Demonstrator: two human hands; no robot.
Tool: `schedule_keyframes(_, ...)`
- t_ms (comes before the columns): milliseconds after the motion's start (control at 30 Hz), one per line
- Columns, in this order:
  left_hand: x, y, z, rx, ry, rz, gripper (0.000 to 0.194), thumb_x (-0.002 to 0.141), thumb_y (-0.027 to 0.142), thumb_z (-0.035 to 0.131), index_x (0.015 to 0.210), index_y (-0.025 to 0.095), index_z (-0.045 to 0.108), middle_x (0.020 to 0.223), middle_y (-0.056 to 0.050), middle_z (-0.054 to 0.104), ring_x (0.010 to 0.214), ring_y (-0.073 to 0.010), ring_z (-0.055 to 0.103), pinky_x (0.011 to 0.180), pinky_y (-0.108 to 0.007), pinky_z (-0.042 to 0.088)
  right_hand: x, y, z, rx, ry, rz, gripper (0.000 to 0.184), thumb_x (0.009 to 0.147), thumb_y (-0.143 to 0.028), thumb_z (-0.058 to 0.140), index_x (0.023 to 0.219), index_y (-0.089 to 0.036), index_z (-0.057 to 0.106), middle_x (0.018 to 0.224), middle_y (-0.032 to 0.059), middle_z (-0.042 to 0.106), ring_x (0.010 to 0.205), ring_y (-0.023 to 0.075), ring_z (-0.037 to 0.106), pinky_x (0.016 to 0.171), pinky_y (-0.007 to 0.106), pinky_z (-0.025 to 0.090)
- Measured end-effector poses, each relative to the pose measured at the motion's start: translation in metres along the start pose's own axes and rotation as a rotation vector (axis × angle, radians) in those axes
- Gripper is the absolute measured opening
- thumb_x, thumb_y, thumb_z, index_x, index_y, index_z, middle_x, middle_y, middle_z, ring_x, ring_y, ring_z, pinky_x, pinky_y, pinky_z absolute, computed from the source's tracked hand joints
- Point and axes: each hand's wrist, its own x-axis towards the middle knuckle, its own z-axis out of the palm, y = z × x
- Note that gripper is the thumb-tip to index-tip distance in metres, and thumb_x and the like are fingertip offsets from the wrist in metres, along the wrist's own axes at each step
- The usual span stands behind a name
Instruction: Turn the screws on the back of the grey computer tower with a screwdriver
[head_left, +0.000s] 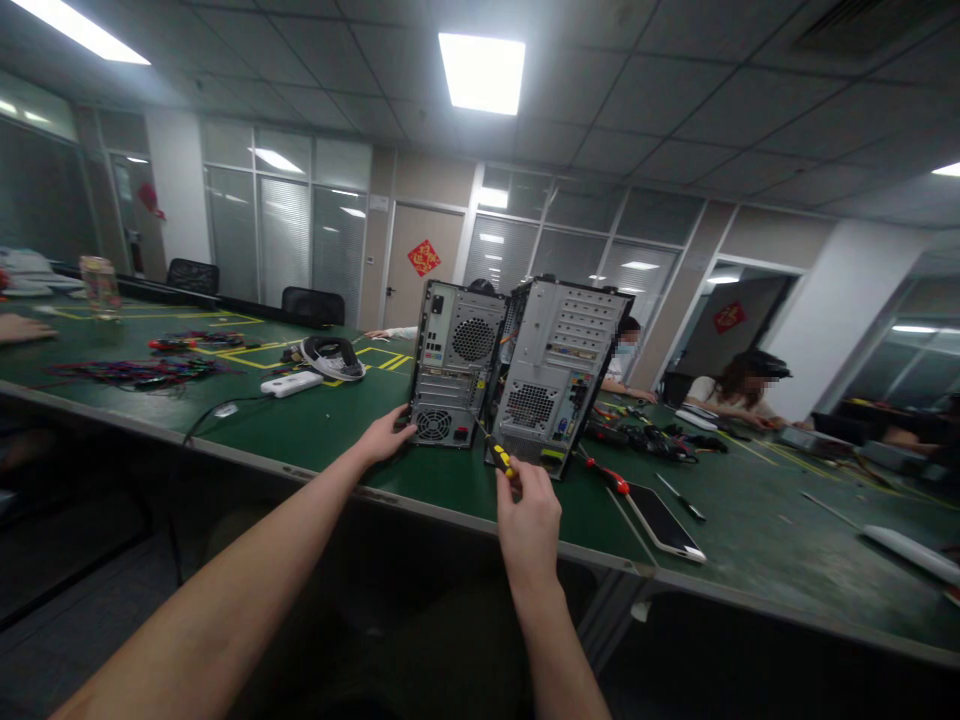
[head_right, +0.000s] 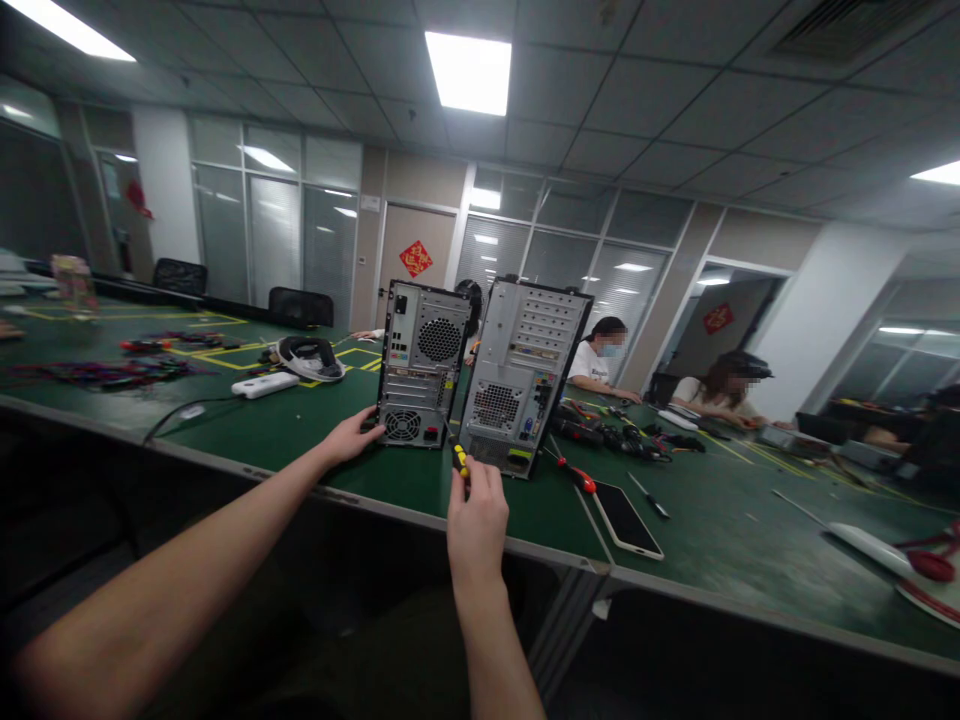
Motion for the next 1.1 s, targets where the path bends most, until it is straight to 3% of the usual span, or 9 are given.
schedule_keyframes(200,0.0007,-0.0007,0.0000,0.006,0.011,-0.002,0.067,0.091,0.044,0.065,0.151,0.018,0.050,0.142,-0.012,0.066,0.124,-0.0266,0.068,0.108,-0.036,0.051,0.0005,0.0002,-0.0005,-0.001,0.000,0.028,0.042,0.105,-0.051,0.047,0.103,-0.016,0.070,0.090,0.0090,0.067,0.074,0.0202,0.069,0.070,0.032,0.057)
schedule_keyframes(500,0.0004,-0.0015,0.0000,0.001,0.000,-0.010,0.069,0.091,0.045,0.064,0.153,0.019,0.048,0.144,-0.013,0.064,0.125,-0.0274,0.066,0.110,-0.039,0.050,0.0002,-0.0030,-0.0010,0.009,0.012,0.085,0.049,0.102,-0.061,0.048,0.088,-0.018,0.067,0.077,0.0046,0.066,0.063,0.0172,0.064,0.062,0.028,0.050)
schedule_keyframes(600,-0.0001,-0.0008,-0.0004,-0.016,-0.011,-0.009,0.069,0.091,0.044,0.064,0.153,0.018,0.047,0.145,-0.013,0.063,0.126,-0.0280,0.066,0.111,-0.040,0.049,0.0003,-0.0026,-0.0013,0.009,0.016,0.081,0.045,0.102,-0.058,0.051,0.088,-0.018,0.067,0.078,0.0047,0.066,0.065,0.0176,0.064,0.062,0.029,0.051)
schedule_keyframes(800,0.0004,-0.0018,-0.0003,-0.035,0.001,-0.018,0.069,0.090,0.045,0.066,0.152,0.020,0.049,0.147,-0.013,0.062,0.127,-0.0281,0.065,0.112,-0.040,0.048,0.0017,-0.0041,-0.0019,0.023,0.027,0.012,0.029,0.103,-0.038,0.051,0.110,-0.018,0.070,0.107,0.0115,0.066,0.088,0.0214,0.068,0.080,0.034,0.058)
schedule_keyframes(933,0.0001,-0.0010,-0.0003,-0.038,-0.008,-0.005,0.069,0.090,0.045,0.064,0.152,0.018,0.049,0.147,-0.013,0.062,0.126,-0.0275,0.066,0.111,-0.039,0.049,0.0012,-0.0032,-0.0008,0.001,0.003,-0.008,0.025,0.099,-0.026,0.053,0.114,-0.017,0.071,0.113,0.0124,0.067,0.096,0.0233,0.069,0.088,0.037,0.057)
schedule_keyframes(1100,-0.0008,0.0013,-0.0011,-0.011,-0.003,-0.015,0.068,0.091,0.045,0.064,0.152,0.018,0.049,0.145,-0.013,0.064,0.124,-0.0270,0.067,0.110,-0.038,0.050,0.0001,-0.0022,0.0002,-0.012,0.008,-0.018,0.027,0.097,-0.022,0.052,0.115,-0.017,0.072,0.111,0.0120,0.068,0.096,0.0239,0.069,0.088,0.037,0.057)
